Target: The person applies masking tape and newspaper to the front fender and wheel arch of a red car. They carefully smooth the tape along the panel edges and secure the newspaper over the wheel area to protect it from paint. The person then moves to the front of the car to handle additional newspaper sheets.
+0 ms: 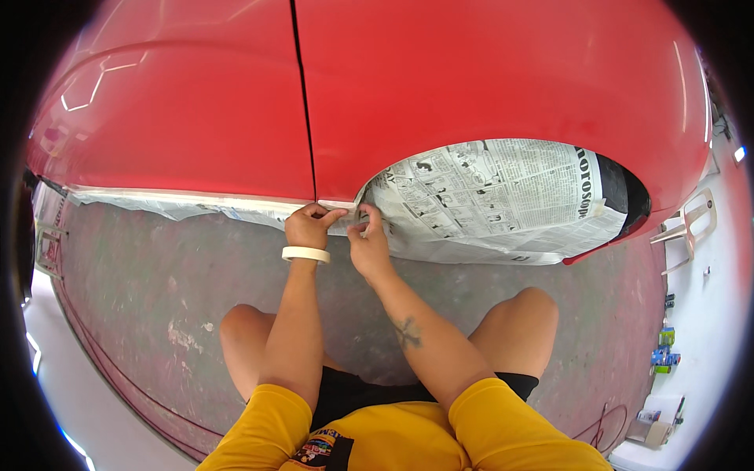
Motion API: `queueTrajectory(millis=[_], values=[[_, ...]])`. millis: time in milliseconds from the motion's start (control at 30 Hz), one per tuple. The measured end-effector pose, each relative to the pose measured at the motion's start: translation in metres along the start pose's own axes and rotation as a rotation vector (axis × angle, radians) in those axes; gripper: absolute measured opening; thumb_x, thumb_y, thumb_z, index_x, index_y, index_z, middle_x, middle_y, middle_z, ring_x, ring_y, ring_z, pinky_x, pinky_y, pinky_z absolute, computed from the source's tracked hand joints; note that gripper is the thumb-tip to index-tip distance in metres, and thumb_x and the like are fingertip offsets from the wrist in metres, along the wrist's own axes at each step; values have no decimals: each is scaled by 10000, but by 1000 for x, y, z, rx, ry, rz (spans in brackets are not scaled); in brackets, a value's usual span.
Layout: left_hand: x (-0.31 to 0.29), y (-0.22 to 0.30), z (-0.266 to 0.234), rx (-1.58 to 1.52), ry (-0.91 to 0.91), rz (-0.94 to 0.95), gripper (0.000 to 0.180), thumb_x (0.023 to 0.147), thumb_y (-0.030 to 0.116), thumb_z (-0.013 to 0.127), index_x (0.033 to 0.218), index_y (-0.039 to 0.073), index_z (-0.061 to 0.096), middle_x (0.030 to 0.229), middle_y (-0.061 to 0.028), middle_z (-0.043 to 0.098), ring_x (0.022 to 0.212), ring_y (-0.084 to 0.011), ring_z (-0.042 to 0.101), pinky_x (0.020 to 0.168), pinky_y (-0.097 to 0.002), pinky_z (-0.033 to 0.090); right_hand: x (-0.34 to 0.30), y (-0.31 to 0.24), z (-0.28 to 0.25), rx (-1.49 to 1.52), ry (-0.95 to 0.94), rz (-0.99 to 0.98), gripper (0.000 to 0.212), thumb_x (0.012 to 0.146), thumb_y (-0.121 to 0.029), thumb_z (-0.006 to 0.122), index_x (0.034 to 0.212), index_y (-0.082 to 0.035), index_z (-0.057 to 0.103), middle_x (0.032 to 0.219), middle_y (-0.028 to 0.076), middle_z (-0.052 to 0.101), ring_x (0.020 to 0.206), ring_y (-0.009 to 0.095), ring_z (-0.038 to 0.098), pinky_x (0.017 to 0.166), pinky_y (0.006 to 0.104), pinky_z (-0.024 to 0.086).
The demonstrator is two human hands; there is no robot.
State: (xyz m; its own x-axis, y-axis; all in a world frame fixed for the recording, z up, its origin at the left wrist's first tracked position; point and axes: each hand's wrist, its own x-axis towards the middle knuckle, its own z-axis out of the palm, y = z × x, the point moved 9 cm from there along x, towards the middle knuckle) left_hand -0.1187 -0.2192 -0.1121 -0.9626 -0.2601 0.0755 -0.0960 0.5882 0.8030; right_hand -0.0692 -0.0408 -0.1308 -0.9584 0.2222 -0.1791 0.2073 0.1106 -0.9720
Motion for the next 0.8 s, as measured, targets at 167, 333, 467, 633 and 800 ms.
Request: queueTrajectory(millis=[167,333,467,633,800], values=[[-1,-16,-19,-191,132,-10,465,729,434,962,803,12,781,716,-125,748,605,-233,683,620,-364,546,-8,-3,-2,-125,-19,-126,680,984,-116,679,1601,-74,396,1042,126,608,924,220,604,814,360,510],[-17,-49,-21,-262,280,-198,375,837,329,916,851,-20,778,736,-132,756,661,-211,710,662,-360,566,-33,0,23,-163,-35,-160,861,962,-119,697,1683,-10,240,1064,101,555,937,207,557,880,323,476],[-20,-36,-12,-365,218,-47,337,863,292,892,894,-23,779,803,-145,776,710,-211,739,687,-363,584,-17,0,27,-247,17,-256,891,954,-138,717,1678,14,221,1084,167,574,913,265,591,809,391,524],[-5,-10,-1,-284,-28,89,290,935,237,814,937,-32,706,853,-177,764,765,-262,747,729,-392,585,-8,-13,23,-404,-25,-207,902,940,-243,747,1644,63,273,1076,165,574,921,244,597,797,374,519],[6,-7,-7,-157,-117,122,284,999,241,742,951,-35,697,819,-197,734,758,-270,722,713,-415,551,-6,-33,19,-405,-185,-80,904,929,-308,765,1631,32,307,1124,235,642,1048,364,659,921,443,534]])
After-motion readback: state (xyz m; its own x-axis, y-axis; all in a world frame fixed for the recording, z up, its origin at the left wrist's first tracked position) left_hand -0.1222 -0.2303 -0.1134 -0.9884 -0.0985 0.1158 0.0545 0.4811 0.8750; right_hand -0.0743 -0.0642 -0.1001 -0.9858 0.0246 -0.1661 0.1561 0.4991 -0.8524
